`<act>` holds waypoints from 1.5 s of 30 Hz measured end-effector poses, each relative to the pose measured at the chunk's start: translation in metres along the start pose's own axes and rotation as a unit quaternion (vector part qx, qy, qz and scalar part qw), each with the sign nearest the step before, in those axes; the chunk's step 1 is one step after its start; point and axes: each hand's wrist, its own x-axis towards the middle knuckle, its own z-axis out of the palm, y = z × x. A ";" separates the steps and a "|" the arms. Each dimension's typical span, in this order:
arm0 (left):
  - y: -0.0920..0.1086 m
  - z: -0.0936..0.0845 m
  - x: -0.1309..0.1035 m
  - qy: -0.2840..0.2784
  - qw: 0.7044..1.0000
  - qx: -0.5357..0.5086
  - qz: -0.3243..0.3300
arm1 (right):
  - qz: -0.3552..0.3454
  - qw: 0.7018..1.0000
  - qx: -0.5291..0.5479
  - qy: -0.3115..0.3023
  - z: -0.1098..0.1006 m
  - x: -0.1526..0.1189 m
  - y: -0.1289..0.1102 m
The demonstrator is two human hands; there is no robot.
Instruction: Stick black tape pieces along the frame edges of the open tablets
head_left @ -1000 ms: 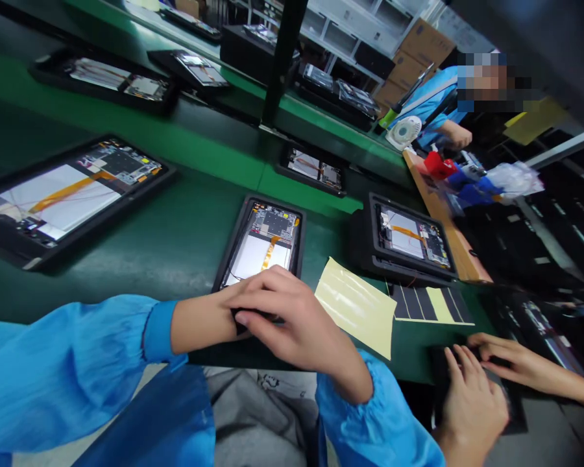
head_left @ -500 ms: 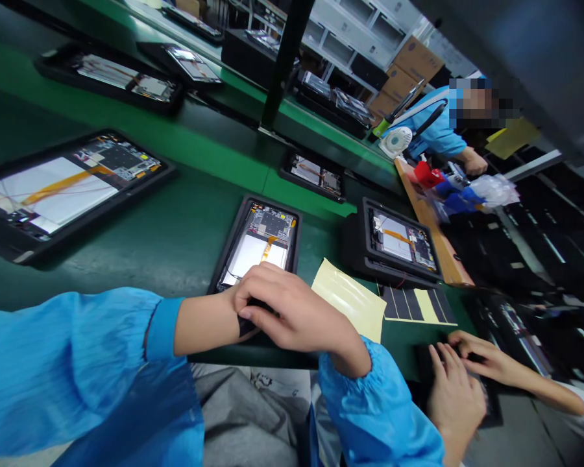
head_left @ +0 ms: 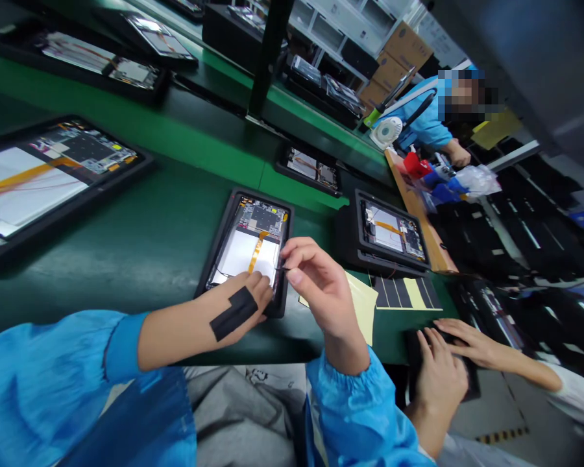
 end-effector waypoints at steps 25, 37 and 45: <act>-0.016 -0.012 0.006 0.076 0.991 -0.096 -0.050 | 0.092 0.961 -0.233 -0.116 -0.010 -0.028 0.070; -0.013 -0.012 0.005 0.078 0.990 -0.100 -0.066 | 0.060 0.951 -0.273 -0.136 -0.006 -0.019 0.078; -0.009 -0.034 0.007 0.101 0.987 -0.116 -0.039 | 0.064 0.953 -0.256 -0.149 -0.009 -0.013 0.080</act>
